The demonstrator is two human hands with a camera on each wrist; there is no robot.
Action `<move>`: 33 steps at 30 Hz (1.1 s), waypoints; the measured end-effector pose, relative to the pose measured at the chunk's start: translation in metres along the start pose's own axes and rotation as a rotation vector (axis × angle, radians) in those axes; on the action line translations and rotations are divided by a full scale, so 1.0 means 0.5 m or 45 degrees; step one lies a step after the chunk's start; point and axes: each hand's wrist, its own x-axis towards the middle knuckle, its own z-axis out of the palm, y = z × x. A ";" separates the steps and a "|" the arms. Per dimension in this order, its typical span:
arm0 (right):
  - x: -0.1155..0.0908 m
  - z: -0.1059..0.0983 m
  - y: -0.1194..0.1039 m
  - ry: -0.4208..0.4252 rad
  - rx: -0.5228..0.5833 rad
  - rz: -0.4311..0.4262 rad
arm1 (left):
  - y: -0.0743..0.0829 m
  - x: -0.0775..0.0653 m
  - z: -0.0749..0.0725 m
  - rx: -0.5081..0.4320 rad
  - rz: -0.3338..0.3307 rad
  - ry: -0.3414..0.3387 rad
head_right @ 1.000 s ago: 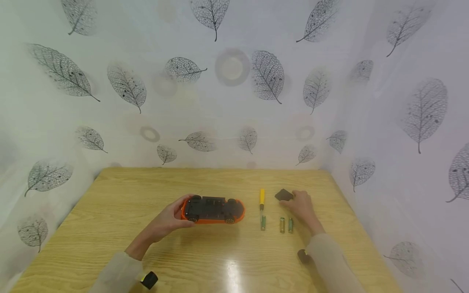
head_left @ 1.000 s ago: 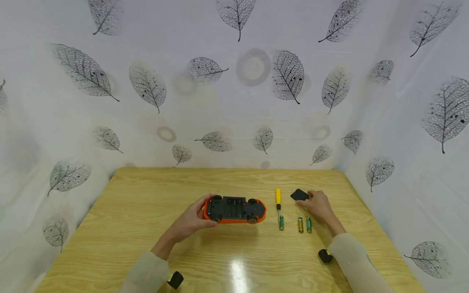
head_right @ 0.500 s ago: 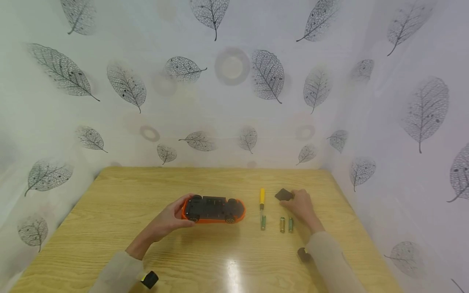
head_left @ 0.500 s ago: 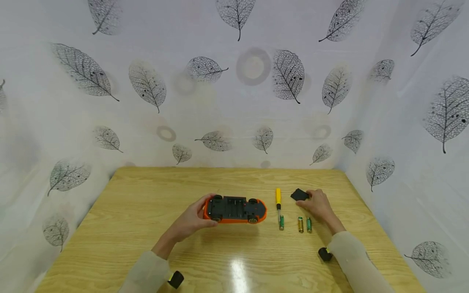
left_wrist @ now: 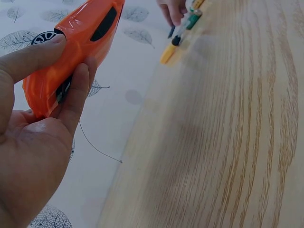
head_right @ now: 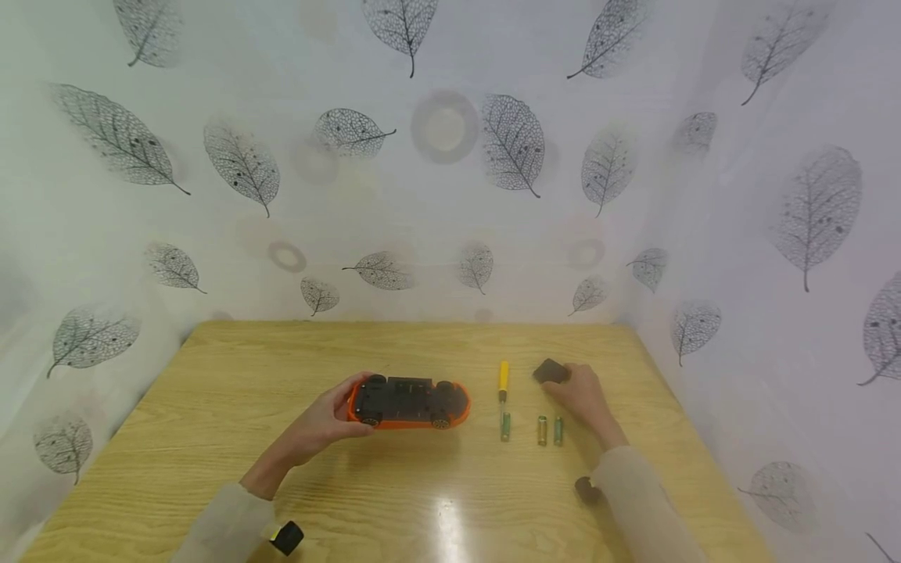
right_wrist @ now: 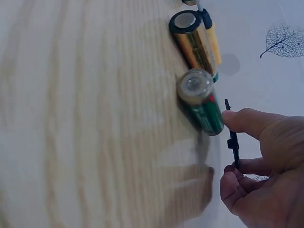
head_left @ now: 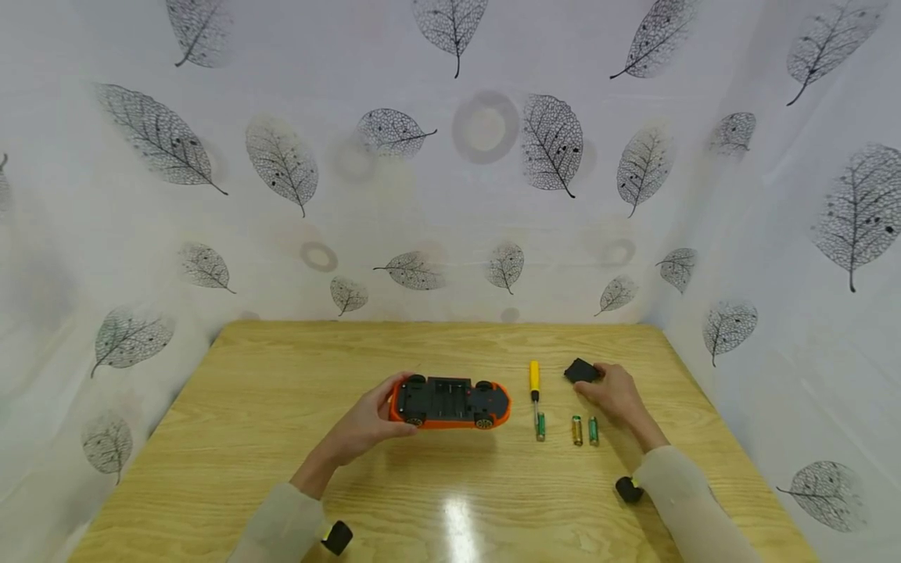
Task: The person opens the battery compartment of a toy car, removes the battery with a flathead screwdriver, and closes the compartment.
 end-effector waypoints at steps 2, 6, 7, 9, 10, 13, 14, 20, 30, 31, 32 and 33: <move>-0.003 -0.004 0.000 0.005 0.010 0.010 | 0.001 0.000 0.000 0.002 0.002 -0.003; -0.011 -0.012 -0.007 0.028 0.032 -0.002 | 0.002 0.001 0.000 0.010 0.010 0.000; -0.013 -0.014 -0.010 0.041 0.034 -0.012 | 0.002 0.001 0.001 0.010 0.011 0.000; -0.019 -0.019 -0.020 0.065 0.040 -0.042 | 0.002 0.001 0.001 0.012 0.013 0.001; -0.022 -0.021 -0.027 0.075 0.041 -0.058 | 0.002 0.002 0.001 0.011 0.014 0.000; -0.031 -0.032 -0.049 0.106 0.058 -0.102 | 0.002 0.002 0.002 0.007 0.015 -0.003; -0.034 -0.036 -0.058 0.109 0.066 -0.116 | 0.002 0.002 0.002 0.007 0.016 -0.003; -0.056 -0.058 -0.110 0.120 0.080 -0.185 | 0.003 0.003 0.002 0.004 0.023 -0.009; -0.084 -0.076 -0.162 0.155 0.113 -0.287 | 0.006 0.002 0.004 0.001 0.016 -0.008; -0.086 -0.077 -0.165 0.158 0.111 -0.294 | 0.006 0.002 0.004 0.001 0.014 -0.006; -0.089 -0.078 -0.168 0.160 0.107 -0.302 | 0.006 0.002 0.004 0.001 0.013 -0.005; -0.091 -0.080 -0.172 0.160 0.105 -0.308 | 0.006 0.002 0.004 0.001 0.012 -0.004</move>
